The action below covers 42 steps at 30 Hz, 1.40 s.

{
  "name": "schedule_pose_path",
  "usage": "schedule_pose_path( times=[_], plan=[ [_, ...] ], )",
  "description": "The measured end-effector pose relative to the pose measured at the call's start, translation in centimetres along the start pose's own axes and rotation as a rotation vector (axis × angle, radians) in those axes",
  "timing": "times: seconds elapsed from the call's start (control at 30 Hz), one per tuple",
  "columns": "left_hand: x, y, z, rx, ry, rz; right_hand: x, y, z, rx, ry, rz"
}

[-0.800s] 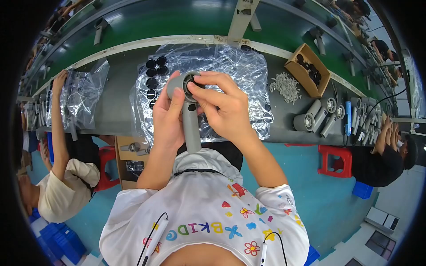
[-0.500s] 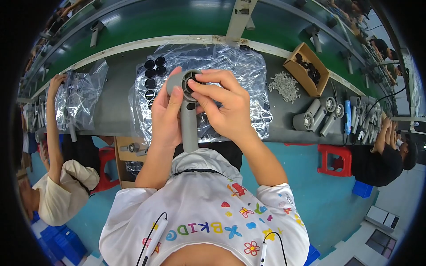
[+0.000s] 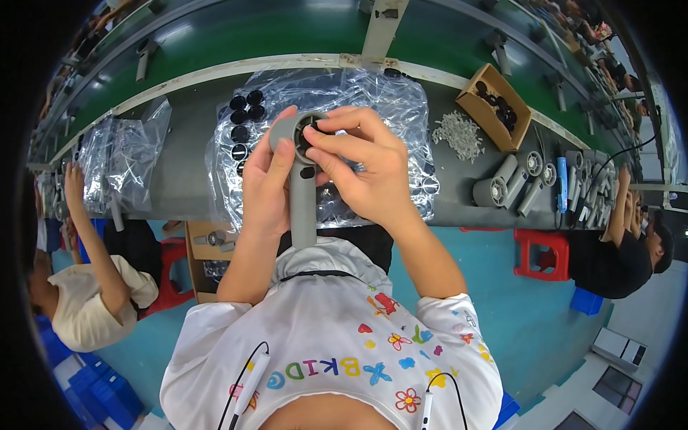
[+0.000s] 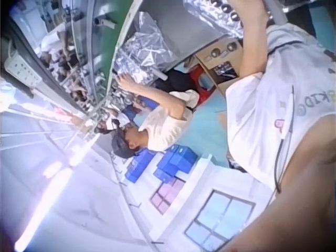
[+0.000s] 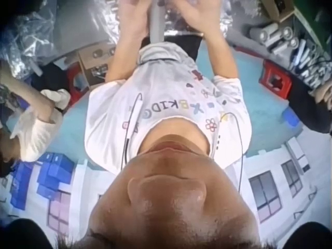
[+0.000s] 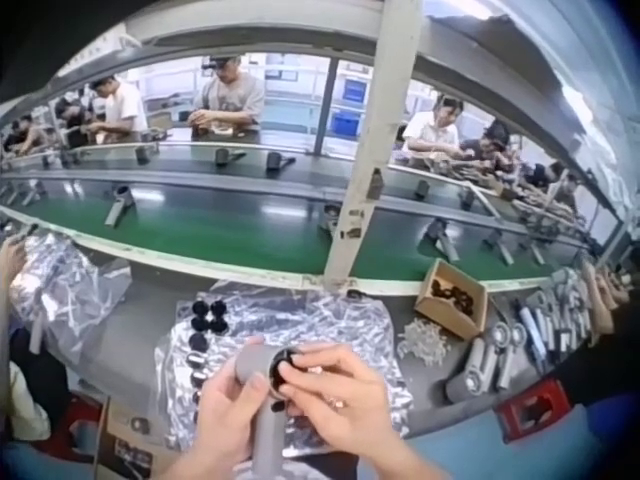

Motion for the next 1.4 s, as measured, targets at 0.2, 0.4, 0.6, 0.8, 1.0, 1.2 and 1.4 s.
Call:
schedule_pose_path(
  times=[0.2, 0.4, 0.6, 0.8, 1.0, 1.2, 1.4],
  plan=[
    [-0.3, 0.4, 0.1, -0.012, -0.002, -0.030, -0.3, -0.1, 0.1, -0.005, 0.103, -0.063],
    [-0.5, 0.4, 0.4, -0.014, 0.029, -0.089, 0.1, -0.1, 0.2, 0.017, 0.008, -0.057],
    [0.9, -0.1, -0.2, 0.138, -0.006, -0.018, 1.2, 0.7, 0.5, 0.118, 0.061, -0.027],
    [0.2, 0.4, 1.0, 0.139, -0.011, -0.067, -1.6, 0.3, 2.4, -0.051, 0.386, -0.423],
    [0.0, 0.3, 1.6, 0.166, 0.033, -0.031, -2.1, 1.7, 3.0, 0.081, 0.540, -0.599],
    [-0.1, 1.0, 2.2, 0.208, 0.064, -0.083, -1.7, 1.3, 3.5, 0.039, 0.412, -0.474],
    [0.6, 0.6, 1.0, 0.109, -0.033, -0.085, -2.6, 0.8, 2.6, 0.010, 0.466, -0.426]
  ],
)
Point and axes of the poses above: each hand's wrist, its own z-axis away from the middle knuckle, its own y-axis out of the palm, x = y × z, the point moved 9 cm from there along -z, towards the middle knuckle, and after that the axes turned 2 degrees about -z, right-handed, at the moved point
